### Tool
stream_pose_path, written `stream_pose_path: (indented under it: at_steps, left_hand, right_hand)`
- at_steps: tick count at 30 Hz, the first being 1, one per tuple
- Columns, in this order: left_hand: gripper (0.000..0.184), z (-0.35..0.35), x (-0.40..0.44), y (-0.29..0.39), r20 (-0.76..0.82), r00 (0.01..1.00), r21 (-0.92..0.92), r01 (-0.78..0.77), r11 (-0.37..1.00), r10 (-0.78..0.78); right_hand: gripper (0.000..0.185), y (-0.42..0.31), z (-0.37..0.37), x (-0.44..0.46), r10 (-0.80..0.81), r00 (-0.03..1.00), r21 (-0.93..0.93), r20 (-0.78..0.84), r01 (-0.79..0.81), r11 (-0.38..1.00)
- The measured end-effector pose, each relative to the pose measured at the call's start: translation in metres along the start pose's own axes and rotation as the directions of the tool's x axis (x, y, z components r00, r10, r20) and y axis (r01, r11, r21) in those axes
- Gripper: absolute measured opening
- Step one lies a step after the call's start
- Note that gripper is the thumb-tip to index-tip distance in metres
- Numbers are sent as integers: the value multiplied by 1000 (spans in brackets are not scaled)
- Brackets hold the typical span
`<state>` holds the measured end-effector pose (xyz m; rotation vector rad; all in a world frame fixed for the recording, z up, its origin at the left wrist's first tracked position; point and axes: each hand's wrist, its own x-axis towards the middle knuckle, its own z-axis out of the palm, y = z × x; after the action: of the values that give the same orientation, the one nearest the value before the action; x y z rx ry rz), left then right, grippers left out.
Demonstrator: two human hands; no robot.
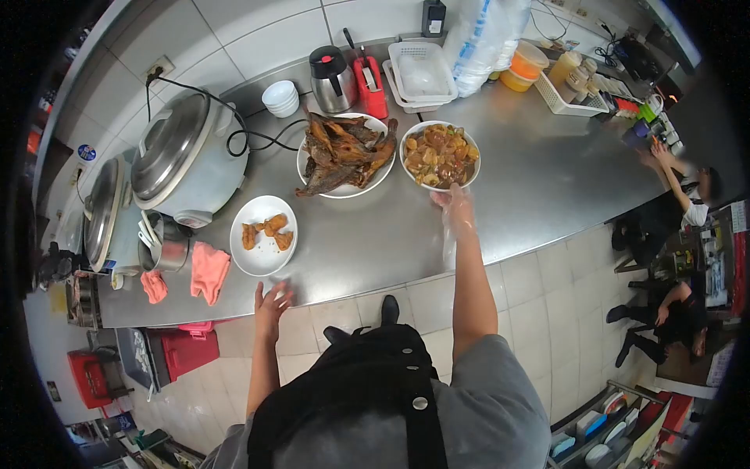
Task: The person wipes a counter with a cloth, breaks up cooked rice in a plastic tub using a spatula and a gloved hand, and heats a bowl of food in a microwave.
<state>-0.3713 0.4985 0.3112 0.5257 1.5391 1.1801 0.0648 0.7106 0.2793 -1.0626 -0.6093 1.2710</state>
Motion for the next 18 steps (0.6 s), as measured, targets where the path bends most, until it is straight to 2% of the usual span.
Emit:
stream_pose_path:
  at_steps: [2,5,7,9,11,12,15,16,17,18]
  left_hand:
    - [82,4,9,7,-21,1000,-33,-12,999,11]
    - [83,5,20,13,43,999,-61,-23,998,26]
    - [82,8,17,15,2,999,-104,-43,994,43]
    - [80,6,9,13,11,999,-58,-30,998,30]
    - [77,-2,-4,9,14,999,-32,-29,999,30]
    - [74,-8,-10,8,51,999,6,-21,1000,20]
    - [68,-37,-38,-1,86,996,44,-42,998,38]
    - [58,-46,-50,-3,42,999,69,-30,997,27]
    - [58,-60,-59,-13,34,999,56,-36,998,34]
    - [51,-79,-65,-28,-9,998,123,-63,990,65]
  right_hand:
    - [38,8,-5,21,21,1000,14,-7,-21,1000]
    - [40,16,-17,32,13,1000,22,6,-13,1000]
    - [40,18,-12,38,-2,1000,31,0,2,1000]
    - [39,21,-5,33,22,1000,39,9,-23,999]
    - [39,27,0,11,69,986,86,-151,-56,995]
    - [39,34,6,-4,74,988,82,-132,-63,995]
    - [40,63,36,-59,92,985,-126,-144,-111,986]
    - [40,78,58,-86,82,985,-163,-151,-106,981]
    - [40,92,81,-116,78,988,-170,-137,-101,980]
    - [44,106,105,-148,40,975,32,220,-49,998]
